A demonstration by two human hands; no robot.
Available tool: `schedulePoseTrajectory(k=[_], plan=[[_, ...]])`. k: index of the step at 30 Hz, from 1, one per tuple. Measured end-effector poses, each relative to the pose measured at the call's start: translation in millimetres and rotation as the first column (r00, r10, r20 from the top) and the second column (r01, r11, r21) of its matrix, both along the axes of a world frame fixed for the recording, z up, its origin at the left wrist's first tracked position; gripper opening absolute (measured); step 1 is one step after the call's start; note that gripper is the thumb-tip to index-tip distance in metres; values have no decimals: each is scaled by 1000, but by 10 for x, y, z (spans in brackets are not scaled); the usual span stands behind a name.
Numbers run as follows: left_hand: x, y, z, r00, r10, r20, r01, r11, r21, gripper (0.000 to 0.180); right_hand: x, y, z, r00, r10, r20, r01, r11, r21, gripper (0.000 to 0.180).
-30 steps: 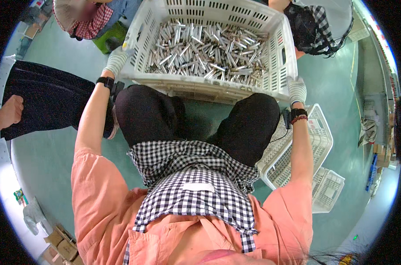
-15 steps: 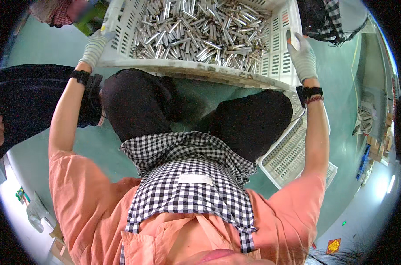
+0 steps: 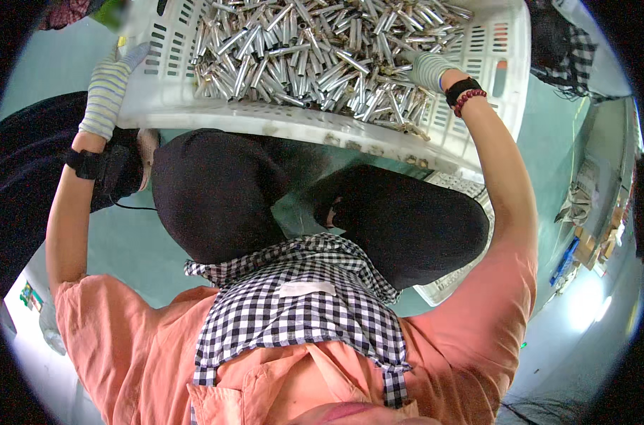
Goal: Sorting and inspecting small metal components in a factory.
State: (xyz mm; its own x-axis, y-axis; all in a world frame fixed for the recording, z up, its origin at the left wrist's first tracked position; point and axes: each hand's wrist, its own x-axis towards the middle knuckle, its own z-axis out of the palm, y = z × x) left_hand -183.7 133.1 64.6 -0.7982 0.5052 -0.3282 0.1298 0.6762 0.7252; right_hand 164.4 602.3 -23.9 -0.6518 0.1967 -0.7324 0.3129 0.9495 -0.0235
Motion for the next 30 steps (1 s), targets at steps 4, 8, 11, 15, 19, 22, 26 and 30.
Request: schedulePoseTrajectory(k=[4,8,11,15,19,22,26,30], plan=[[53,61,-178,989,68,128,-75,996,49,55,29,-57,-95,987,99,123,-109,991,82,51],[-138,-188,-166,982,-153,-114,173,966,193,53,-189,-222,180,982,174,70,-183,971,156,45],[35,136,-5,999,41,-30,-41,999,-5,51,-80,-197,560,992,119,-49,-106,972,209,46],[-41,30,-171,913,-114,-391,14,968,-250,51,-22,-502,1293,868,-57,-493,31,998,-61,33],[37,111,-125,837,-43,-545,47,999,-7,52,235,-649,1578,521,-210,-827,-71,955,-287,31],[43,57,-96,579,-44,-814,190,978,82,53,241,-1169,1780,302,-562,-770,-131,776,-617,27],[984,430,903,594,-169,-786,488,853,185,36,376,-1633,2082,235,-590,-773,-179,755,-631,24],[1889,836,1692,451,-269,-851,690,710,141,29,489,-1874,2234,178,-706,-685,-276,632,-724,23]])
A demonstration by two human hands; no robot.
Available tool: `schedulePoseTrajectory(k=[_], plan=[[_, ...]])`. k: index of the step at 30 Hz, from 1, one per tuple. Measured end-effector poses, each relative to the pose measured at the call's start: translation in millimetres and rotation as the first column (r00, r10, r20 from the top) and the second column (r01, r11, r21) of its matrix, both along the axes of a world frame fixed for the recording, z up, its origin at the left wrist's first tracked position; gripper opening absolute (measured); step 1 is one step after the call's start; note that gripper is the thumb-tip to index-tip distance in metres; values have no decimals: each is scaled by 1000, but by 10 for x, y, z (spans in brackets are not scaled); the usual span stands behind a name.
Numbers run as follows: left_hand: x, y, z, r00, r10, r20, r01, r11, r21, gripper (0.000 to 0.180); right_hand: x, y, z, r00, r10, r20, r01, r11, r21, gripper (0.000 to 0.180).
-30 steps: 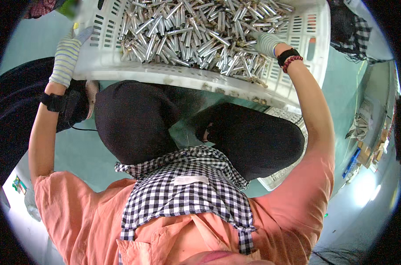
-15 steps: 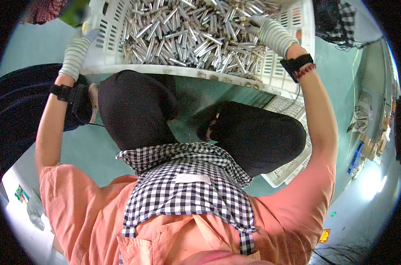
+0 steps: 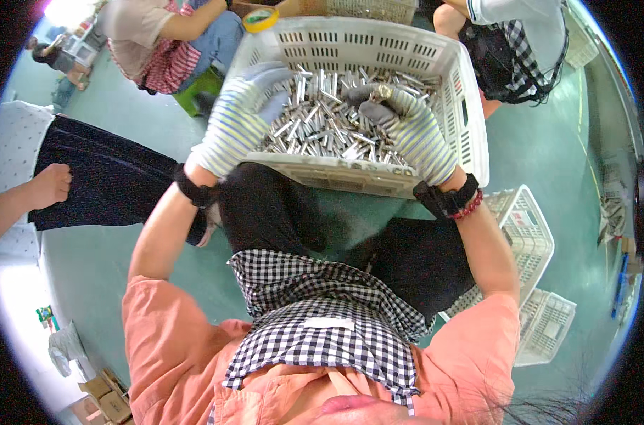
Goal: Sorting and inspecting small metal components in a factory.
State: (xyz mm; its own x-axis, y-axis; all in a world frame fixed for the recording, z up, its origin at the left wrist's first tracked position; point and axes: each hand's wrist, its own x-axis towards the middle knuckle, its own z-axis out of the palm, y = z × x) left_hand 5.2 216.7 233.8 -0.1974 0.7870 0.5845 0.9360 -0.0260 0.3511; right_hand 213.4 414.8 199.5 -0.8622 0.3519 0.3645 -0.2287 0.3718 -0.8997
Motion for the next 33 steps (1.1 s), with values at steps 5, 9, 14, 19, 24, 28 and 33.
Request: schedulePoseTrajectory(k=[5,9,14,19,24,28,33], plan=[[452,309,107,992,-85,91,87,996,-19,35,-11,-137,-117,988,26,-153,-71,953,-295,23],[644,512,113,948,-187,256,196,980,-11,37,-27,-30,-243,982,-69,-176,34,980,-198,27],[792,836,53,881,-299,366,309,950,31,38,43,114,-290,975,-180,-132,151,968,-200,32],[858,1116,-63,827,-341,446,365,930,35,34,119,211,-350,975,-210,-77,184,948,-258,34],[775,1162,-301,633,-304,712,373,926,64,32,159,161,-233,964,-245,107,260,950,-171,34],[721,1189,-257,501,-265,824,424,905,33,29,102,249,-501,958,-201,203,238,955,-179,32],[645,1105,-265,357,-195,914,450,893,14,32,-4,260,-488,964,-185,193,205,975,-90,28]])
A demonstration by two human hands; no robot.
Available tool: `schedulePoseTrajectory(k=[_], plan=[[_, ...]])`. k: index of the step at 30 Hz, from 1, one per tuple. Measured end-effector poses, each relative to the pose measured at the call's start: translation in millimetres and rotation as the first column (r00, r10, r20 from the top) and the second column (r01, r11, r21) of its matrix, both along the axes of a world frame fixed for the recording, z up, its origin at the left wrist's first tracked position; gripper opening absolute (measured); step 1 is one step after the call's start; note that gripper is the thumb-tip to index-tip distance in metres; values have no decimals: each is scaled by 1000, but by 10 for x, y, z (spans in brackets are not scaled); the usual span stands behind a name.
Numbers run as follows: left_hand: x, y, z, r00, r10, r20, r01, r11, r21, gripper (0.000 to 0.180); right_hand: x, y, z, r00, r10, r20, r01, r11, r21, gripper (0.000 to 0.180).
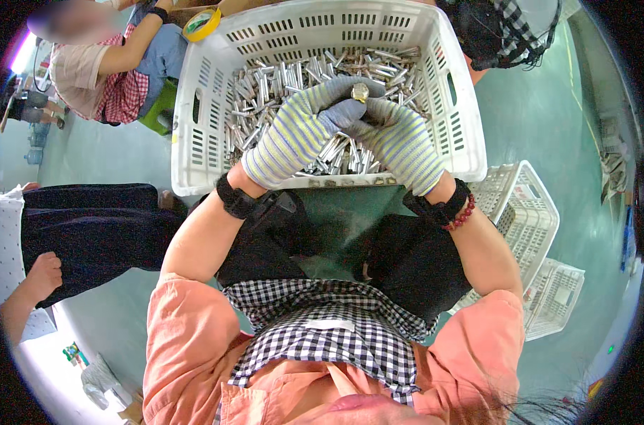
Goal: Sorting and inspecting small metal components in a factory.
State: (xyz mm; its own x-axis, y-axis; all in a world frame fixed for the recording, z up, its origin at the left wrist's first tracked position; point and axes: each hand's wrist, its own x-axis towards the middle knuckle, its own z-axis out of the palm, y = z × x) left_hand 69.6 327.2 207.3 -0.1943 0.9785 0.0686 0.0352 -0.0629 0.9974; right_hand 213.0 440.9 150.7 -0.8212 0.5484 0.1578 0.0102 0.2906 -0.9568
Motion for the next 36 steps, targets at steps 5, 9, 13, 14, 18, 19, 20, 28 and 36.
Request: schedulePoseTrajectory(k=[5,9,13,14,18,19,20,28,36], plan=[[-14,-14,-45,999,6,43,-6,1000,3,34,-10,-2,-33,1000,12,-9,-12,999,35,26],[-16,-28,-73,1000,-3,19,2,999,39,32,-40,-19,-62,994,71,-86,-78,994,-77,19],[26,-79,-48,999,25,-33,-23,998,58,31,-10,-29,-90,952,-80,-295,-201,564,-801,9],[32,-83,-62,999,27,-31,-25,998,59,31,21,1,-123,953,-77,-293,-200,564,-801,9],[53,-22,-142,992,48,-114,-30,988,152,30,42,128,-283,982,27,-188,-144,750,-645,6],[63,-8,-168,993,45,-111,-25,984,176,30,21,138,-327,1000,5,-9,-6,982,-190,7],[64,-22,-216,979,102,-177,-71,981,178,29,-50,116,-299,996,-36,-83,37,999,13,13],[-247,-58,164,860,489,144,-490,871,-30,39,16,431,429,938,-222,266,122,930,347,81],[-332,-279,83,256,416,-872,-481,838,258,32,-280,1115,-594,471,139,871,-685,679,262,47]])
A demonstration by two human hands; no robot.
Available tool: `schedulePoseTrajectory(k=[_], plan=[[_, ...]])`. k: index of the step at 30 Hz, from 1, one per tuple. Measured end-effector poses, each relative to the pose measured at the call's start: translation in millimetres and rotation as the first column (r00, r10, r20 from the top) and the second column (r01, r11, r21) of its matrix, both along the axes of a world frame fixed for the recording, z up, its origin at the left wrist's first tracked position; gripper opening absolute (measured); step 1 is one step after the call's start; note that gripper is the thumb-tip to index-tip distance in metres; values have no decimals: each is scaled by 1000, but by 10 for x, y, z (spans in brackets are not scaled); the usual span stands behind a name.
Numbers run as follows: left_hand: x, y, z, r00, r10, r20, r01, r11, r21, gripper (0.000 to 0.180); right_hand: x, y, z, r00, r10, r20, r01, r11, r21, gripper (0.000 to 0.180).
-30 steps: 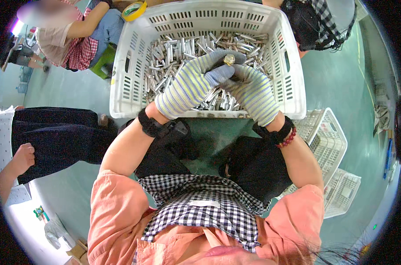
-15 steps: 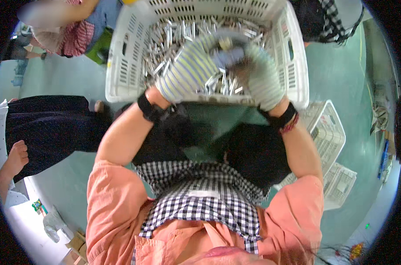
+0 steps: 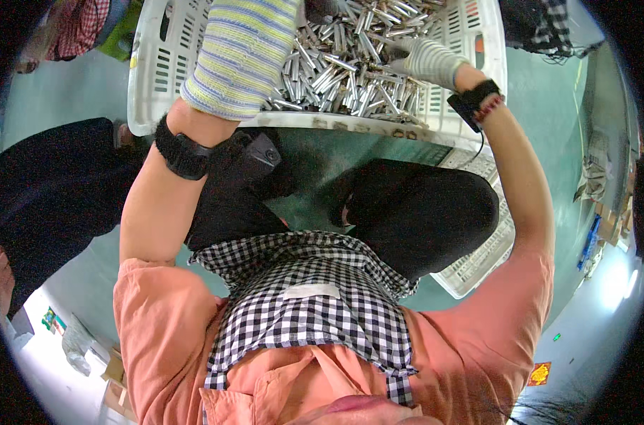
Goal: Sorting and inspecting small metal components in a factory.
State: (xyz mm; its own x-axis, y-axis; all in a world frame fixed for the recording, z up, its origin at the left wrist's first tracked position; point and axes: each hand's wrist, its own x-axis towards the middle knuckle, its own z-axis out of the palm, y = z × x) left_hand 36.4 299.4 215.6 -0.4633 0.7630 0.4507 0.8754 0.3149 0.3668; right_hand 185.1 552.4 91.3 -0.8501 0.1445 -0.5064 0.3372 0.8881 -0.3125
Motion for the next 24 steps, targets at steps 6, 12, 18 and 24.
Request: schedulePoseTrajectory(k=[6,12,18,24], plan=[[73,114,245,273,-350,896,-157,903,401,22,-155,313,-1258,885,145,443,-252,949,191,49],[-176,-165,-287,623,-245,743,-1,949,314,23,-262,153,-1407,898,262,352,-362,896,257,41],[-471,-378,-861,953,-228,199,211,972,102,33,-382,89,-1063,910,273,313,-362,892,273,30],[-252,108,-311,761,-460,457,225,848,480,16,-222,67,31,962,83,-260,-57,993,108,37]])
